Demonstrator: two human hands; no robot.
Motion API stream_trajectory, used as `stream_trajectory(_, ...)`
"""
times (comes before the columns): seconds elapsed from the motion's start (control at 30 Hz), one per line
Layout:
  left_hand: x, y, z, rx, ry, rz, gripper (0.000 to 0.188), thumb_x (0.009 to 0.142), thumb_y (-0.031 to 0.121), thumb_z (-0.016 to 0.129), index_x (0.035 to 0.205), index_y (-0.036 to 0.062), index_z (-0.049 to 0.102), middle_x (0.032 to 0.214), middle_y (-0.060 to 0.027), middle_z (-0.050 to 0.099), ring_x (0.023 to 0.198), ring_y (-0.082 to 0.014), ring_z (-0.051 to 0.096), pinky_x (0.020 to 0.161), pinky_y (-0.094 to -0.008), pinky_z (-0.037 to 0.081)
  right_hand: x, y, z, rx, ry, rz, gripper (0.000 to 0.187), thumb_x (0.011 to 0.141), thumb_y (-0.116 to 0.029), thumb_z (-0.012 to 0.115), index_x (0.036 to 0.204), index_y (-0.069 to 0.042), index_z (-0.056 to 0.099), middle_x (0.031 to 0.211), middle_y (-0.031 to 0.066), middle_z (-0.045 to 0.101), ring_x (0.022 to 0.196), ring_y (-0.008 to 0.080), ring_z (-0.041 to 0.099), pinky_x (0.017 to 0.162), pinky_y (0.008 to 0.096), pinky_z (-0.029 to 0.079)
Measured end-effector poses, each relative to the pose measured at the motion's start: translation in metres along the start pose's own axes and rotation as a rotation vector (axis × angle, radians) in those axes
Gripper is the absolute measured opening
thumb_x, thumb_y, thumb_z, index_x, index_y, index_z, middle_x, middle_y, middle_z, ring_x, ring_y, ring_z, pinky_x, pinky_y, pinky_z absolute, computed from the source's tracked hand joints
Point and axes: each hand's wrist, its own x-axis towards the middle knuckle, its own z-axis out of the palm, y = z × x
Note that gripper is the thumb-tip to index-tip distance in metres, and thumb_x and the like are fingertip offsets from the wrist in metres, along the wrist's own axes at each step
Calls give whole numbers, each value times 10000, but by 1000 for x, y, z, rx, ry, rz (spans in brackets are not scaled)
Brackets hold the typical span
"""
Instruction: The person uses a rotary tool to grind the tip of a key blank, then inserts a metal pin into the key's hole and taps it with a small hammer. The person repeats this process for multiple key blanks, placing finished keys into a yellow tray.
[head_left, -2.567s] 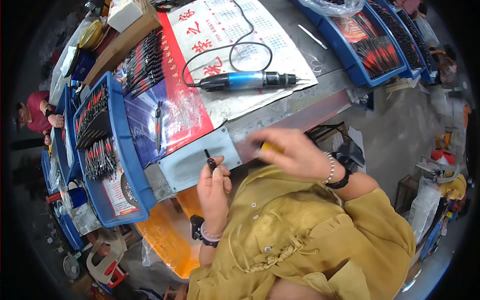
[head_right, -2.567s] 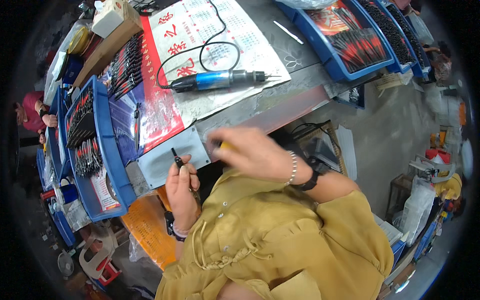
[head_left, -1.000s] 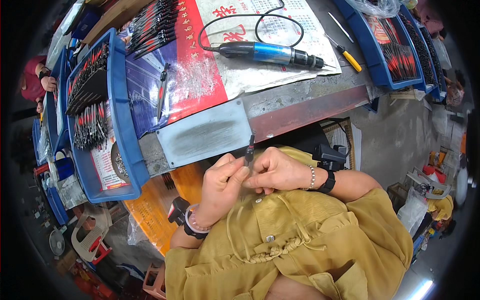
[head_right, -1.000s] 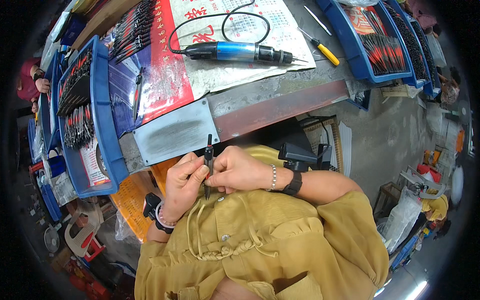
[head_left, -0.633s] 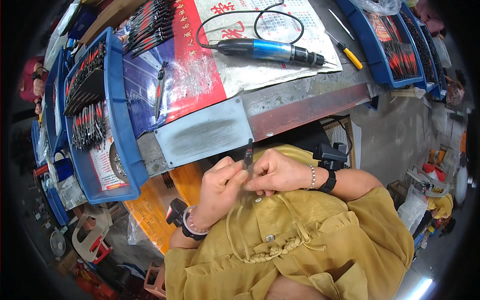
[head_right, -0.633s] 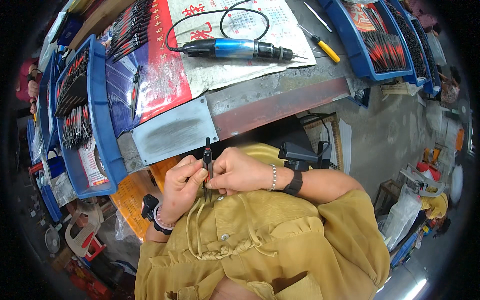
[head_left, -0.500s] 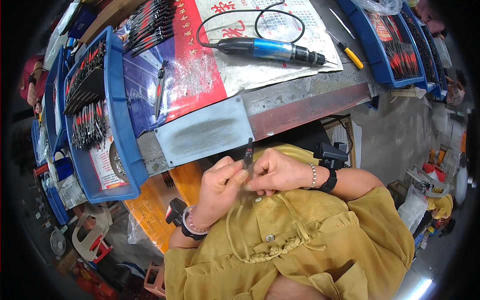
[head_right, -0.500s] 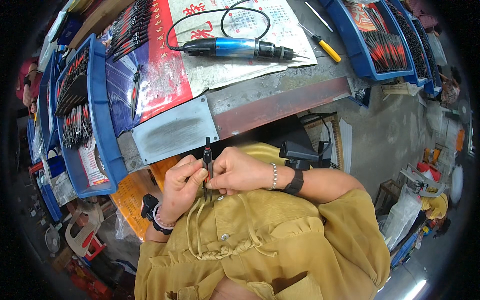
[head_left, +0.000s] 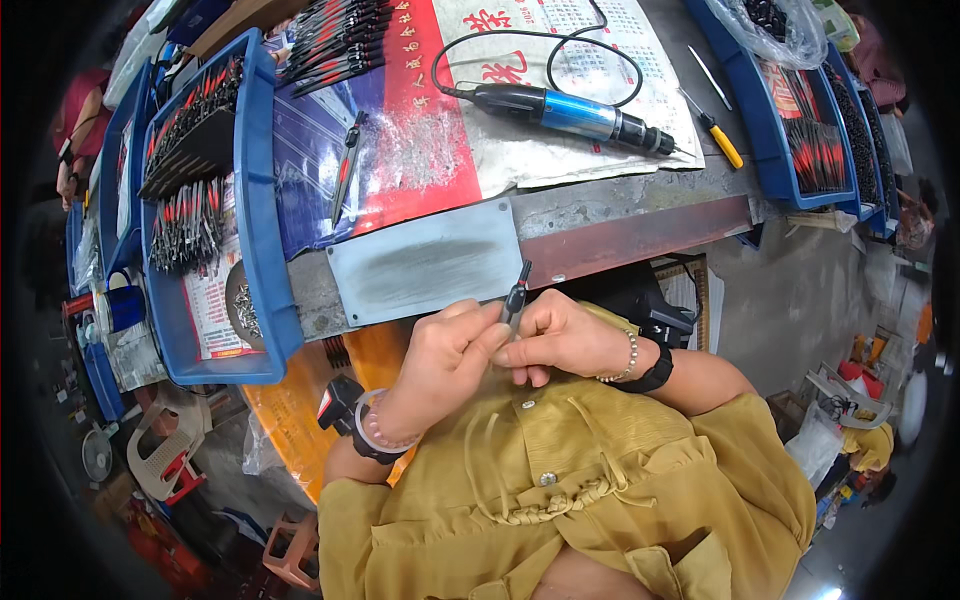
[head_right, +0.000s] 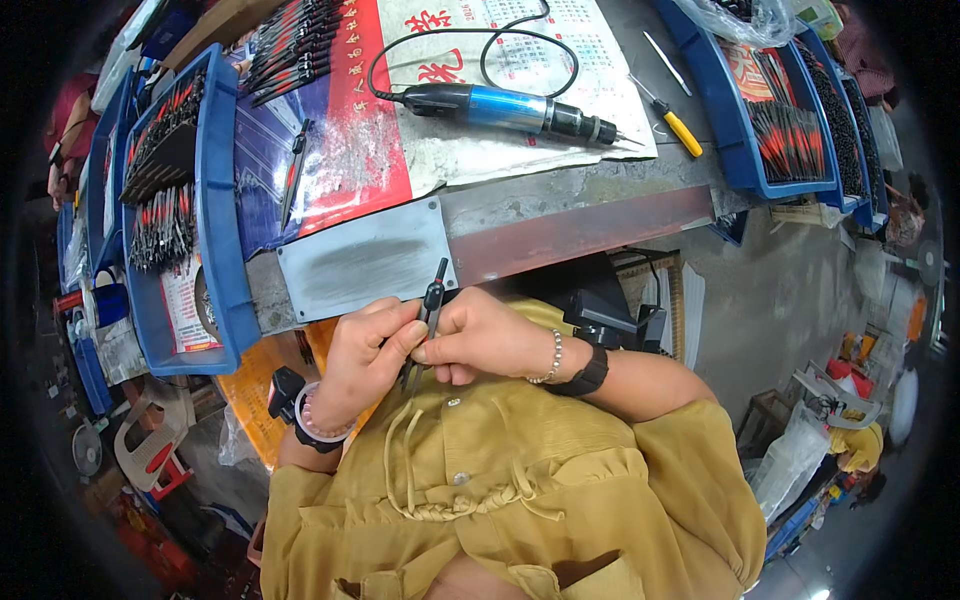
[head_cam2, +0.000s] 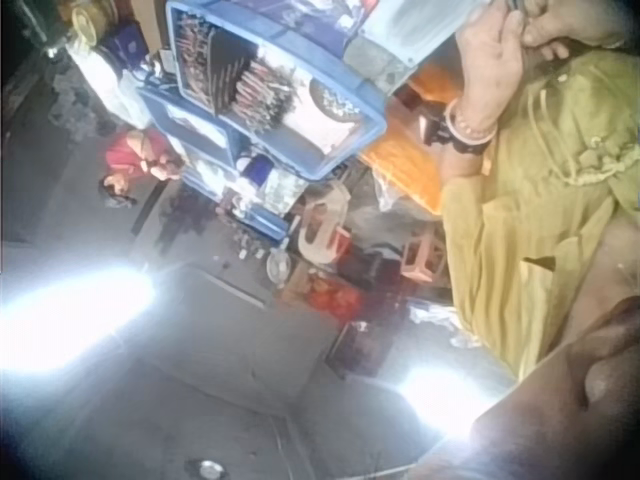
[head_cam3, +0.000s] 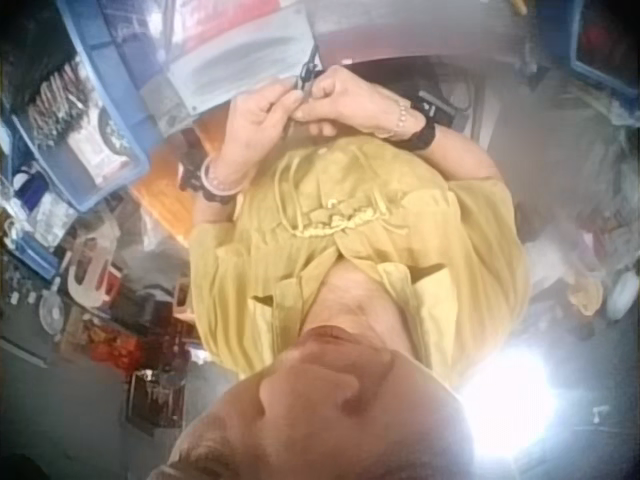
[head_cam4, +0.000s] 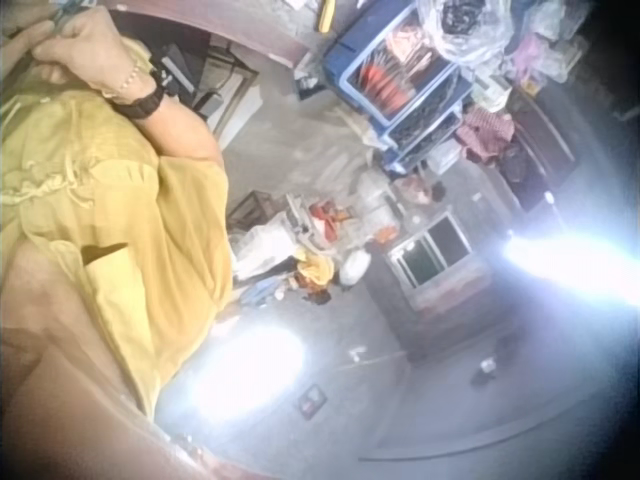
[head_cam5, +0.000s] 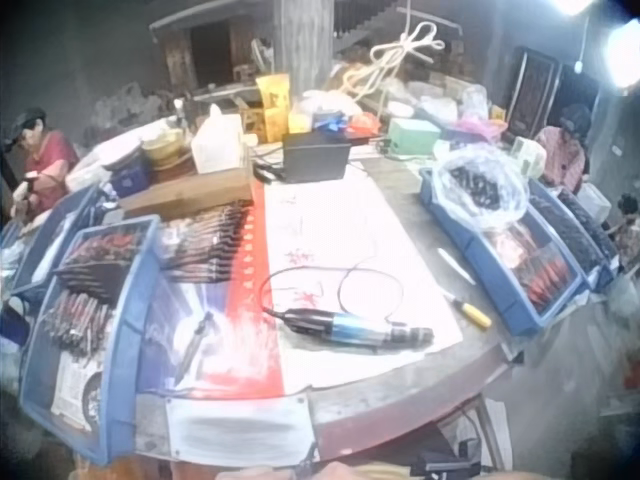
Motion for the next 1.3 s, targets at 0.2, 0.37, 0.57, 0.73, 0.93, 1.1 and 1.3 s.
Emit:
stream_trajectory(0.2, -5, 0, -4, 27, -24, 26, 190, 913, 46, 619, 1062, -68, 648, 747, -132, 566, 644, -229, 559, 596, -315, 444, 1, -2, 5, -28, -2, 45, 277, 903, -177, 694, 706, 16, 672, 659, 57, 670, 544, 82, 625, 499, 213, 505)
stream_trajectory(0.37, -7, -2, -5, 22, -27, 30, 194, 910, 42, 623, 1067, -69, 649, 767, -136, 586, 666, -236, 582, 614, -313, 458, 2, -2, 7, -37, -11, 53, 296, 909, -180, 690, 691, 20, 667, 657, 59, 674, 547, 85, 634, 497, 216, 509)
stream_trajectory(0.57, -6, -4, -6, 18, -44, 43, 201, 910, 44, 624, 1069, -77, 644, 768, -139, 586, 665, -245, 582, 619, -316, 460, 1, -4, 9, -31, 1, 75, 303, 911, -179, 687, 685, 21, 664, 653, 62, 674, 548, 86, 638, 496, 215, 510)
stream_trajectory(0.73, -7, -4, -7, 31, -67, 27, 203, 909, 45, 625, 1065, -84, 641, 766, -144, 582, 659, -250, 576, 615, -321, 457, -1, -7, 9, -85, 5, 110, 309, 909, -187, 691, 680, 18, 659, 646, 61, 672, 543, 91, 641, 485, 215, 503)
stream_trajectory(0.93, 1, -5, -12, -324, -150, -127, 292, 926, 115, 644, 1161, -57, 625, 823, -95, 631, 683, -182, 581, 620, -301, 456, 1, -7, 4, -56, -17, 89, 316, 905, -190, 698, 672, 20, 656, 653, 67, 678, 533, 92, 636, 480, 219, 498)
stream_trajectory(1.1, 15, -15, -12, -1230, -314, -457, 519, 907, 269, 712, 1315, -9, 552, 1004, -50, 672, 843, -121, 636, 740, -226, 496, 9, -8, 4, 131, -16, 6, 272, 890, -176, 724, 727, 40, 690, 669, 76, 682, 521, 89, 616, 498, 215, 491)
stream_trajectory(1.3, 3, -30, -20, -1291, -279, -336, 381, 811, 210, 791, 1083, -27, 671, 1065, -163, 688, 1003, -255, 662, 928, -375, 510, 2, -14, -1, -49, 41, -37, 218, 900, -171, 715, 851, 42, 713, 744, 71, 694, 602, 92, 635, 570, 211, 515)
